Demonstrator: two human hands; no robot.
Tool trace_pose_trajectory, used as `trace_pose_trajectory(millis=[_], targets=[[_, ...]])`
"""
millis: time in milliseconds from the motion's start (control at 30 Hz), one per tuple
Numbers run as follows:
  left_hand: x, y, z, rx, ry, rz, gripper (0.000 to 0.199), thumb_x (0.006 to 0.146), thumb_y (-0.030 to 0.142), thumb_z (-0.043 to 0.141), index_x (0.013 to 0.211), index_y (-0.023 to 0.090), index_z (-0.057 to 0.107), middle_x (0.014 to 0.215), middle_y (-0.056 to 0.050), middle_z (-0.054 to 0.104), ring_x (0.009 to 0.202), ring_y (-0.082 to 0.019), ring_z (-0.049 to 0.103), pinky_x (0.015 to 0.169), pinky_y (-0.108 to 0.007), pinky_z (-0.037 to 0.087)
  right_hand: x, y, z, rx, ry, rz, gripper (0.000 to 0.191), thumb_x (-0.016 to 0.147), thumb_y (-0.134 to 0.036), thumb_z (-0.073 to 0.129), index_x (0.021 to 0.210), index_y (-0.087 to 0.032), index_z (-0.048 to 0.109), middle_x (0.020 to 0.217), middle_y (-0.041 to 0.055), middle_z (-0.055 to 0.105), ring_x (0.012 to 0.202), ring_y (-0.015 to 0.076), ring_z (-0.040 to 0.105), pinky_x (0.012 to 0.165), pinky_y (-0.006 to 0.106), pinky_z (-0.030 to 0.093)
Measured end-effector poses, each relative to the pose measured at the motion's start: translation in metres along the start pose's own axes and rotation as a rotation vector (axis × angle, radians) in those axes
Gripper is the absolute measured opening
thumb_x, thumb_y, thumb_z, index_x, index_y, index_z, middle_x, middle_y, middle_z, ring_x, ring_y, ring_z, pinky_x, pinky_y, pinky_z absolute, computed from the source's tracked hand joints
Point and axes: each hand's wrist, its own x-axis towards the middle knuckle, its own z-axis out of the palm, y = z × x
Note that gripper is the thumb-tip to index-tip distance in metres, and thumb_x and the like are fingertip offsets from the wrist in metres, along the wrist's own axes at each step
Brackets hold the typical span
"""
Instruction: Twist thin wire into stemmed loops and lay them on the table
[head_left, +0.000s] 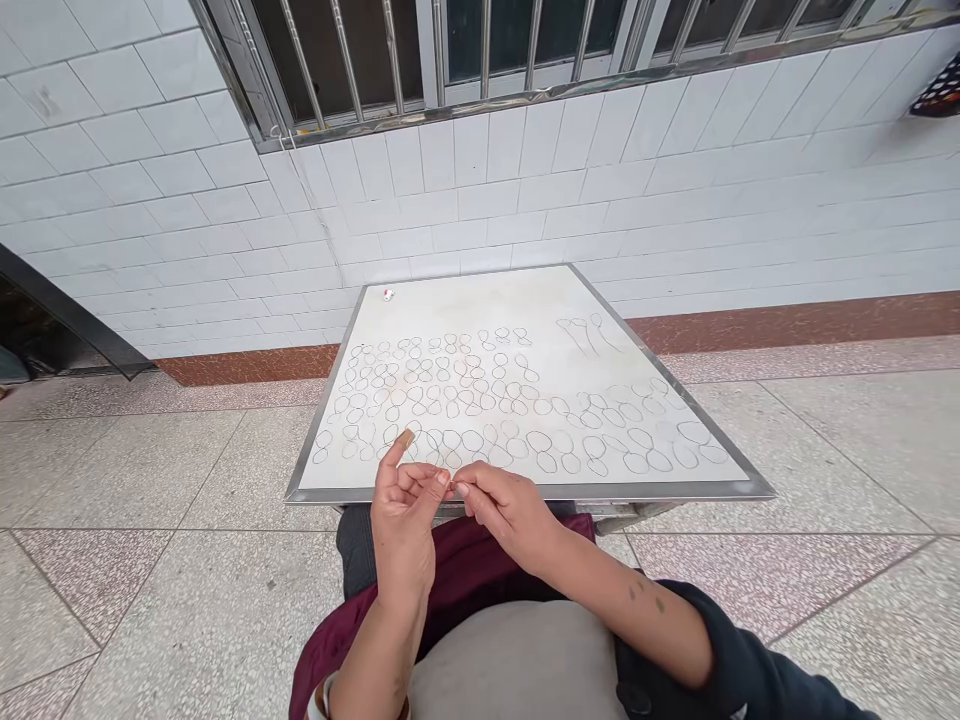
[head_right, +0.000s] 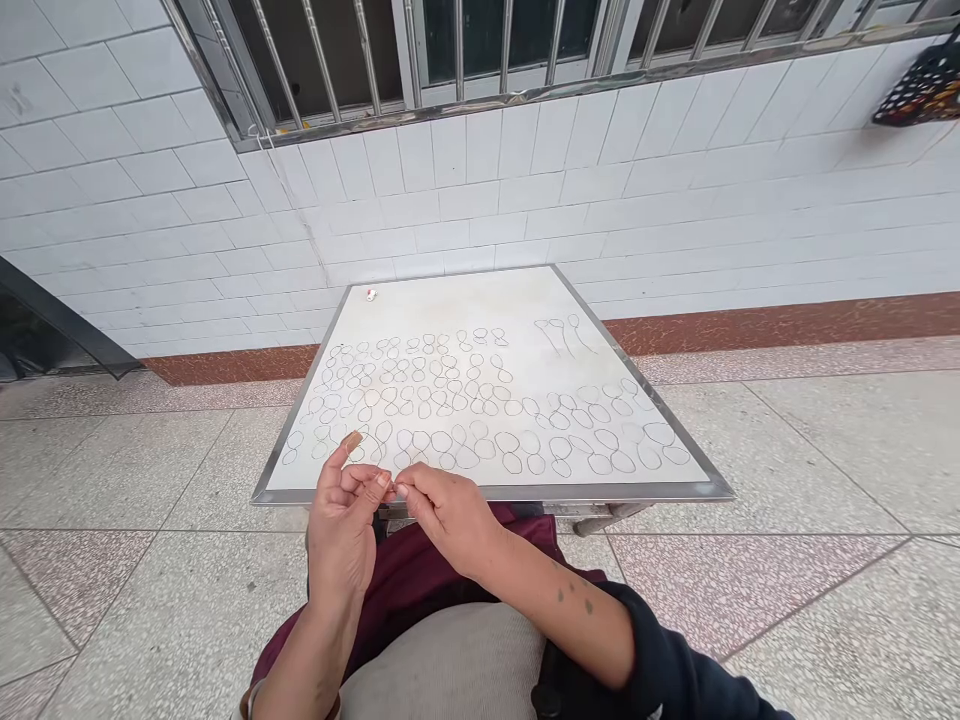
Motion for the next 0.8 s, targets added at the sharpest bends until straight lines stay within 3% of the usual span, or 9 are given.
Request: trace_pose_trajectory(millis=[300, 567, 800], targets=[[-0.0041, -0.0032, -0.0025, 0.091, -0.05, 0.029, 0.059, 0.077, 0.022, 0.074, 0.132, 0.028, 0.053, 0.078, 0.003, 0.063, 0.078, -0.011, 0.059, 0.083, -0.026, 0.048, 0.0001, -0.0028, -0.0029, 0.296, -0.069, 0.18, 0.028, 0.098, -0.038, 0.043, 0.081, -0.021, 0.056, 0.064, -0.0042, 0.053, 0.055, 0.009, 0.046, 0.054, 0.021, 0.04], [-0.005, -0.0053, -0.0012, 0.072, -0.016, 0.045, 0.059, 0.076, 0.021, 0.075, 0.13, 0.027, 0.054, 0.073, 0.005, 0.058, 0.073, -0.011, 0.058, 0.077, -0.024, 0.048, -0.0013, 0.0007, 0.0003, 0.346, -0.048, 0.175, 0.031, 0.097, -0.044, 0.044, 0.08, -0.021, 0.058, 0.063, -0.0038, 0.053, 0.054, 0.0092, 0.047, 0.054, 0.021, 0.04], [-0.0064, -0.0073, 0.0018, 0.042, 0.032, 0.042, 0.064, 0.075, 0.019, 0.076, 0.133, 0.027, 0.05, 0.071, 0.006, 0.058, 0.068, -0.01, 0.057, 0.074, -0.023, 0.048, -0.004, 0.0026, 0.0028, 0.237, -0.004, 0.106, 0.029, 0.099, -0.038, 0.041, 0.082, -0.021, 0.057, 0.064, -0.0035, 0.055, 0.055, 0.0093, 0.049, 0.056, 0.022, 0.041]])
